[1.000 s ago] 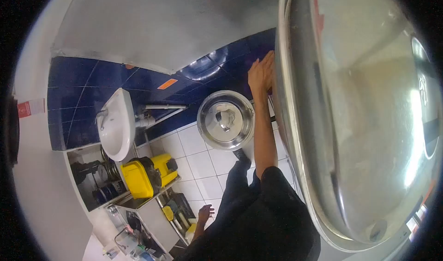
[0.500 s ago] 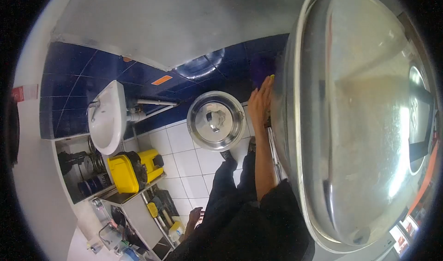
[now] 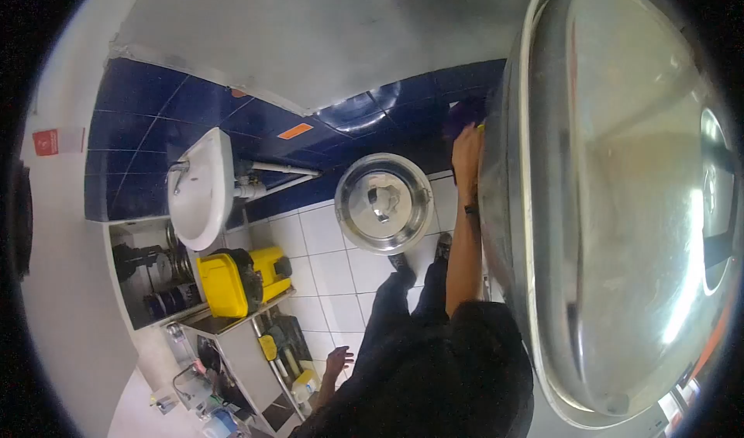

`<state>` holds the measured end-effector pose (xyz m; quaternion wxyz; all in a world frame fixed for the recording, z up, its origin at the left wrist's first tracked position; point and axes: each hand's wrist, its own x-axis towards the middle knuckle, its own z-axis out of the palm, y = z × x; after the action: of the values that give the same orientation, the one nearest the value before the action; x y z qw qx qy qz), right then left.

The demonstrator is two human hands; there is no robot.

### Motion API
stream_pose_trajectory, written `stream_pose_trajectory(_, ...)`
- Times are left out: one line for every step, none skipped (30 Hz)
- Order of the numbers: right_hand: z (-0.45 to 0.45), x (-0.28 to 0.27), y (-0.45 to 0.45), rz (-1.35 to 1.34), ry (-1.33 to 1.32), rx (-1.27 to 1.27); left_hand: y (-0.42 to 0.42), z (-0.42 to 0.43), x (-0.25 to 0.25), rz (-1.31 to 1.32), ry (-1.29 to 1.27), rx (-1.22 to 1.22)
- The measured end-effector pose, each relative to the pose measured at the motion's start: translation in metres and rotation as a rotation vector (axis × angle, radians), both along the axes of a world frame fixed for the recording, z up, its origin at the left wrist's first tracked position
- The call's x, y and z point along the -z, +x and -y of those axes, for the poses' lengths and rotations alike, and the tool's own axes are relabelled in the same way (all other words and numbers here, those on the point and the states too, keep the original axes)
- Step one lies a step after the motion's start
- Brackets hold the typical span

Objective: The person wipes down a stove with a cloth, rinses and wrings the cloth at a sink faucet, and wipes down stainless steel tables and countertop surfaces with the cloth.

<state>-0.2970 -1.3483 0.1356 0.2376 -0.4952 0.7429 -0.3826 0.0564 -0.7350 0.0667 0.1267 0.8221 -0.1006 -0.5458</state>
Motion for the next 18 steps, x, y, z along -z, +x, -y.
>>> stream_pose_trajectory(0.014, -0.005, 0.002, 0.104, 0.071, 0.02, 0.0, 0.001, -0.003, -0.015, 0.01, 0.018)
stream_pose_trajectory(0.023, 0.001, 0.006, -0.155, 0.081, 0.0, 0.0, 0.002, -0.004, 0.015, 0.028, 0.029)
stream_pose_trajectory(0.02, 0.01, 0.007, -0.421, 0.1, -0.016, 0.002, 0.003, -0.009, 0.039, 0.053, 0.047)
stream_pose_trajectory(0.011, 0.019, 0.006, -0.429, 0.097, 0.004, 0.006, 0.0, -0.006, 0.051, 0.048, 0.12)
stream_pose_trajectory(-0.01, 0.032, 0.007, -0.654, -0.049, -0.087, 0.017, -0.008, 0.005, 0.004, 0.082, 0.104)
stream_pose_trajectory(-0.036, 0.022, 0.007, -0.879, -0.19, -0.18, 0.022, -0.011, 0.005, 0.011, 0.074, 0.16)
stream_pose_trajectory(-0.067, 0.01, 0.0, -1.323, -0.105, -0.237, 0.027, -0.009, 0.011, 0.016, 0.055, 0.219)
stream_pose_trajectory(-0.107, 0.006, -0.007, -1.31, 0.031, -0.325, 0.047, -0.013, 0.02, 0.083, -0.102, 0.749)
stream_pose_trajectory(-0.146, 0.003, -0.015, -1.287, 0.167, -0.412, 0.048, -0.001, 0.021, -0.013, 0.033, 0.438)
stream_pose_trajectory(-0.182, 0.013, -0.023, -0.95, 0.188, -0.404, 0.05, 0.007, 0.027, -0.102, 0.005, 0.299)
stream_pose_trajectory(-0.218, 0.022, -0.03, -0.618, 0.189, -0.367, 0.071, 0.004, 0.058, -0.191, -0.02, 0.157)
stream_pose_trajectory(-0.252, 0.019, -0.034, -0.436, 0.081, -0.257, 0.101, 0.012, 0.09, -0.467, -0.079, -0.023)
stream_pose_trajectory(-0.293, 0.017, -0.04, -0.433, 0.063, -0.183, 0.119, 0.013, 0.103, -0.735, -0.118, -0.213)
stream_pose_trajectory(-0.333, 0.014, -0.05, -0.43, 0.043, -0.107, 0.111, 0.025, 0.083, -0.412, -0.134, 0.074)
stream_pose_trajectory(-0.369, 0.013, -0.065, -0.432, 0.102, -0.027, 0.1, 0.052, 0.068, -0.085, -0.16, 0.357)
stream_pose_trajectory(-0.41, 0.027, -0.086, -0.453, 0.147, 0.081, 0.098, 0.07, 0.065, -0.084, -0.162, 0.361)
stream_pose_trajectory(-0.437, 0.022, -0.103, -0.507, 0.192, 0.231, 0.101, 0.082, 0.062, -0.084, -0.162, 0.373)
stream_pose_trajectory(-0.456, 0.023, -0.122, -0.585, 0.217, 0.377, 0.099, 0.091, 0.059, -0.064, -0.169, 0.42)
